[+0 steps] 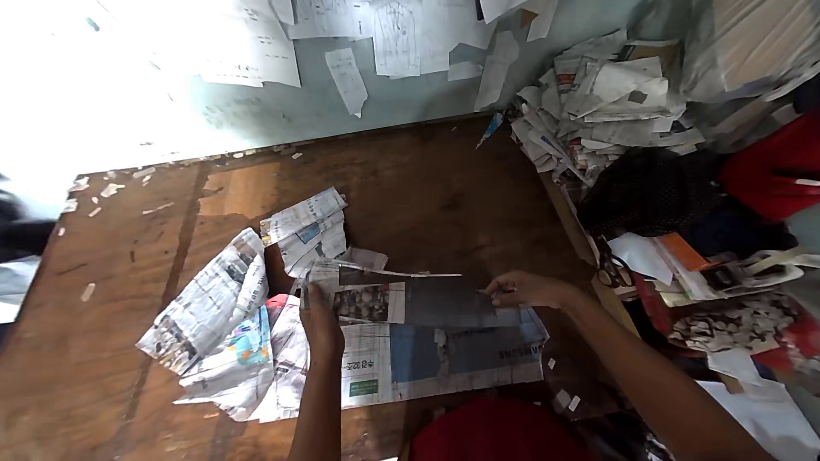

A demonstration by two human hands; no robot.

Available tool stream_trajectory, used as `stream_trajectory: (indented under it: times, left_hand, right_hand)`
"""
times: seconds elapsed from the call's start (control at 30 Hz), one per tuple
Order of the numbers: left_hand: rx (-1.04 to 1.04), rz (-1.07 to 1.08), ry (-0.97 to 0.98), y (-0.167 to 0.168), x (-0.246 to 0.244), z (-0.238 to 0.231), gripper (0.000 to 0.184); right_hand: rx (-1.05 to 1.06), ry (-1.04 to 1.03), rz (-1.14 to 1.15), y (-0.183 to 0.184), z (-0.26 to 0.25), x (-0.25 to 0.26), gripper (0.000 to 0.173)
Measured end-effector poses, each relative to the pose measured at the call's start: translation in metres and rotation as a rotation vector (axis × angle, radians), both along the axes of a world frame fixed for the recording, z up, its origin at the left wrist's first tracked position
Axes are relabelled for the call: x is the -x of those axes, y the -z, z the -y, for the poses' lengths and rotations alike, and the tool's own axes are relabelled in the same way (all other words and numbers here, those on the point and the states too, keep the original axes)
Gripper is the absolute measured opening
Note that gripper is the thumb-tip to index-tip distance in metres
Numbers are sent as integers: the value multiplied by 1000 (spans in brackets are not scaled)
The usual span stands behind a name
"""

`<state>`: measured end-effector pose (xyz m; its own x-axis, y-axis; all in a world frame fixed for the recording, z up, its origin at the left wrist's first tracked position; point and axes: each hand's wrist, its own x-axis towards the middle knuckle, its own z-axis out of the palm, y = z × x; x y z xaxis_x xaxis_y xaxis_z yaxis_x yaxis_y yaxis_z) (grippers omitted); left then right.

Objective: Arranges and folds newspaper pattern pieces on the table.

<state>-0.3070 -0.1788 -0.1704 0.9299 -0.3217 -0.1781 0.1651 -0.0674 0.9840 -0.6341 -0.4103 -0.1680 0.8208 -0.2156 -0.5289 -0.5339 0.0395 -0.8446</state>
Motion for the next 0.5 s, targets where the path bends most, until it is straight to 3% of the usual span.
stream_trajectory:
  times: [0.2, 0.4, 0.5]
  left_hand:
    - [-233, 129, -12, 39, 8, -17, 48]
    - [-347, 372, 173, 70, 8, -27, 62]
    - [-494, 413, 193, 76, 7, -29, 54]
  right_hand:
    - [413, -55, -194, 39, -17, -23, 38]
    - [422, -45, -290, 44, -14, -1, 49]
    - [398, -16, -292, 47, -7, 18, 48]
